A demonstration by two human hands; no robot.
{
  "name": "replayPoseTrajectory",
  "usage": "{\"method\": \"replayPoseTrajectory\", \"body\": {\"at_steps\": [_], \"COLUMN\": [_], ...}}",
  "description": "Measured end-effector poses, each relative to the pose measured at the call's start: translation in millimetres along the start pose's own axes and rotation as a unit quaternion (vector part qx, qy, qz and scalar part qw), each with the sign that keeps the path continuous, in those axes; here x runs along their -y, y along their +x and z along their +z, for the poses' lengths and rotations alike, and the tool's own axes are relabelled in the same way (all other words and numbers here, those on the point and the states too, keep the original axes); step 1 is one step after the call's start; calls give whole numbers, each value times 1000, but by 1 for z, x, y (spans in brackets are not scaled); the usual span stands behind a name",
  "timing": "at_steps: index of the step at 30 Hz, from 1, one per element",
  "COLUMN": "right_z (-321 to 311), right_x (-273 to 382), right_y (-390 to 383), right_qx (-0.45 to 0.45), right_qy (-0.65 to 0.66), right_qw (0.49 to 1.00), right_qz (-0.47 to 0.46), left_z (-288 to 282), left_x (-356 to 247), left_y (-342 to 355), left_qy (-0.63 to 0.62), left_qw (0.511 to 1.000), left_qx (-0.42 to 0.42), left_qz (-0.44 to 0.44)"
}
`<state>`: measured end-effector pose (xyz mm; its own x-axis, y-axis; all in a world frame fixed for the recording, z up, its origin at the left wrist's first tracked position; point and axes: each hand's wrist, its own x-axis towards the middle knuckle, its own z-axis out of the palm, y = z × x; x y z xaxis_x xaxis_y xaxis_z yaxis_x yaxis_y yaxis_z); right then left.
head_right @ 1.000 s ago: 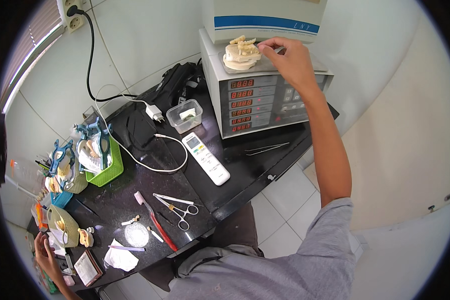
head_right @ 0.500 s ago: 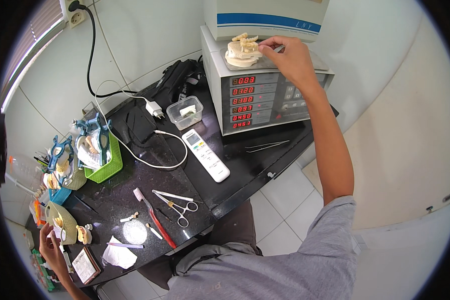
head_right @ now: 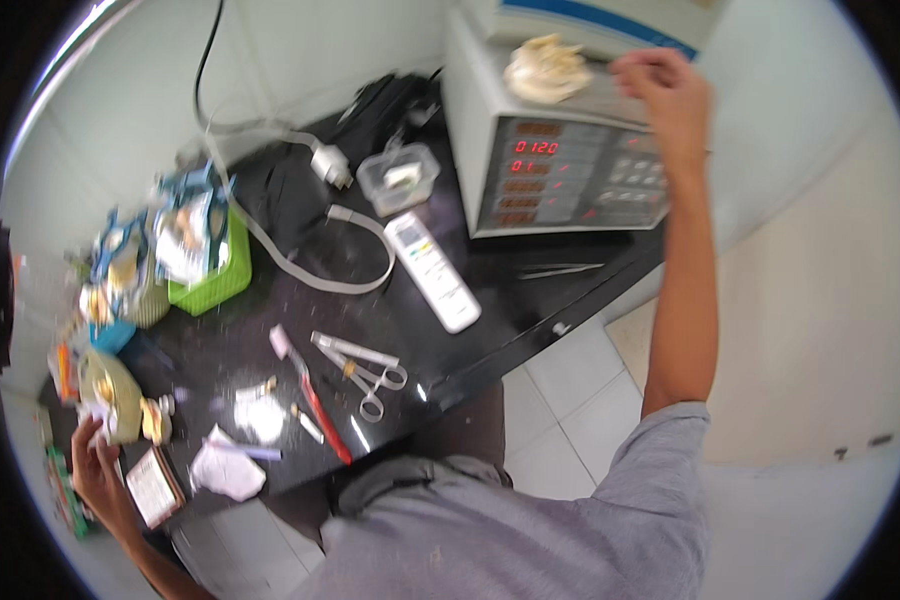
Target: The person fits artificial teeth into a dental model and cleans a denture component using a brush and a small tool.
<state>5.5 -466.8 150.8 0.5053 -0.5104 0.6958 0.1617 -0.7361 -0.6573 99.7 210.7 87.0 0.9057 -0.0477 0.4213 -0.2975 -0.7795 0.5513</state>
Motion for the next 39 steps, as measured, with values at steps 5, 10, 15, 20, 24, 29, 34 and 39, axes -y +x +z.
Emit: {"method": "replayPoseTrajectory", "body": {"at_steps": [5,10,15,20,24,29,34,39], "right_z": [29,128,167,180,185,185,184,183], "right_x": [77,118,127,131,137,138,141,149], "right_y": [-103,-230,-275,-286,-291,-292,-292,-293], "right_qx": [-24,243,311,300,277,295,299,291], "right_qy": [184,488,542,556,555,526,507,484], "right_qw": [982,811,691,679,688,710,733,762], "right_qz": [34,213,363,374,377,364,341,317], "left_z": [31,117,164,162,164,163,162,164], "left_x": [-63,-110,-134,-130,-125,-122,-121,-121], "left_y": [-61,-94,-92,-89,-91,-94,-94,-96], "left_qy": [-192,-484,-527,-514,-514,-507,-499,-496], "left_qw": [981,864,838,839,843,847,850,852], "left_qx": [-3,138,134,180,159,160,168,165], "left_qz": [19,-28,-41,-20,-6,-15,-21,-21]}}
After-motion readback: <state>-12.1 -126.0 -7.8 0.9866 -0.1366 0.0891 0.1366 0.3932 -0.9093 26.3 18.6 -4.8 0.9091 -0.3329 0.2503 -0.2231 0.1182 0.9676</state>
